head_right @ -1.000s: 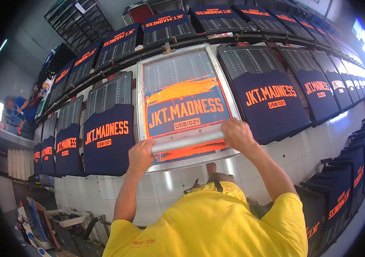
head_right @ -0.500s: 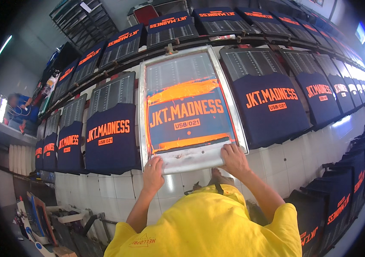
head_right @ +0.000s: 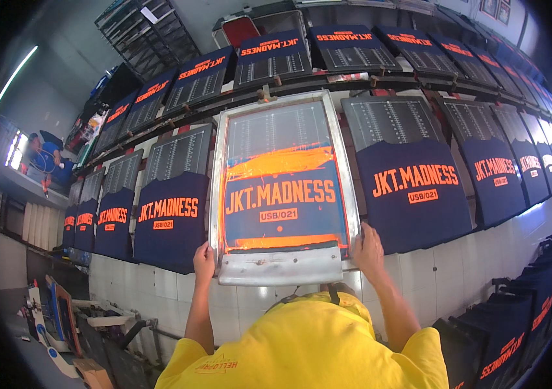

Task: The person performs screen printing on navy blue t-shirts using orange ink and a squeegee. They apply the ink through a stencil frame onto each garment, repeating the process across a sequence of shirts on a printing table.

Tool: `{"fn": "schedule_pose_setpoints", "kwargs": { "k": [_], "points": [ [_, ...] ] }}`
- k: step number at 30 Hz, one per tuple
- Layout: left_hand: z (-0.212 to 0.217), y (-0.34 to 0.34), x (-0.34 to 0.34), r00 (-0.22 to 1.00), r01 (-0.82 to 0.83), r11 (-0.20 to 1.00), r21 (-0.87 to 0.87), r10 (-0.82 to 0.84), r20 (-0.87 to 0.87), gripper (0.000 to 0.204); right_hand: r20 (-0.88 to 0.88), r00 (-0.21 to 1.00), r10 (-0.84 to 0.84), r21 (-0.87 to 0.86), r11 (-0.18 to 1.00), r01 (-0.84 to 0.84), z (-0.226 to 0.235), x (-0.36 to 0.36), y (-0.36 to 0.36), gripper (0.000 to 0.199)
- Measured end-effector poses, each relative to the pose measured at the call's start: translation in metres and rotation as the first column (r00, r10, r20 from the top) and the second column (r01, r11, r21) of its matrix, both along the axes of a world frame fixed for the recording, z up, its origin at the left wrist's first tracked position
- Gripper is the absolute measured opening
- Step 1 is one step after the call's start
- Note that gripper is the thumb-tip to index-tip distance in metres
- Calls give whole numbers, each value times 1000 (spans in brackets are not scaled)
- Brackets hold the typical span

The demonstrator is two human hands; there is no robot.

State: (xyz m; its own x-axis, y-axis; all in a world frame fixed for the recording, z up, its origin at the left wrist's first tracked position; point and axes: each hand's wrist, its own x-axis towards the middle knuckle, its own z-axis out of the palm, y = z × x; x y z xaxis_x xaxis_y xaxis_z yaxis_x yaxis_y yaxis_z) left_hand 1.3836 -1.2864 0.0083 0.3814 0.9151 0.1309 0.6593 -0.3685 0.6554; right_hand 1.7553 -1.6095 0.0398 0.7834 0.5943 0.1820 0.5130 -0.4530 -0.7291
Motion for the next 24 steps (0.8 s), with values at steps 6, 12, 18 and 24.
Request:
{"fn": "schedule_pose_setpoints", "kwargs": {
  "k": [6, 12, 18, 24],
  "points": [
    [-16, 25, -4, 989, -103, 993, -50, 97, -110, 26, -360, 929, -80, 173, 973, 151, -22, 12, 12, 27],
    [-4, 31, 2, 992, -128, 969, -213, 122, -39, 28, -345, 897, -275, 188, 916, 354, -29, 7, 31, 18],
    [12, 43, 10, 986, -167, 883, -438, 153, -68, 30, -331, 890, -313, 173, 908, 383, -30, 9, 31, 17],
    [1, 66, -8, 985, -116, 732, -672, 171, 16, 23, -356, 877, -321, 179, 898, 402, -31, 10, 36, 14]
  ]
}}
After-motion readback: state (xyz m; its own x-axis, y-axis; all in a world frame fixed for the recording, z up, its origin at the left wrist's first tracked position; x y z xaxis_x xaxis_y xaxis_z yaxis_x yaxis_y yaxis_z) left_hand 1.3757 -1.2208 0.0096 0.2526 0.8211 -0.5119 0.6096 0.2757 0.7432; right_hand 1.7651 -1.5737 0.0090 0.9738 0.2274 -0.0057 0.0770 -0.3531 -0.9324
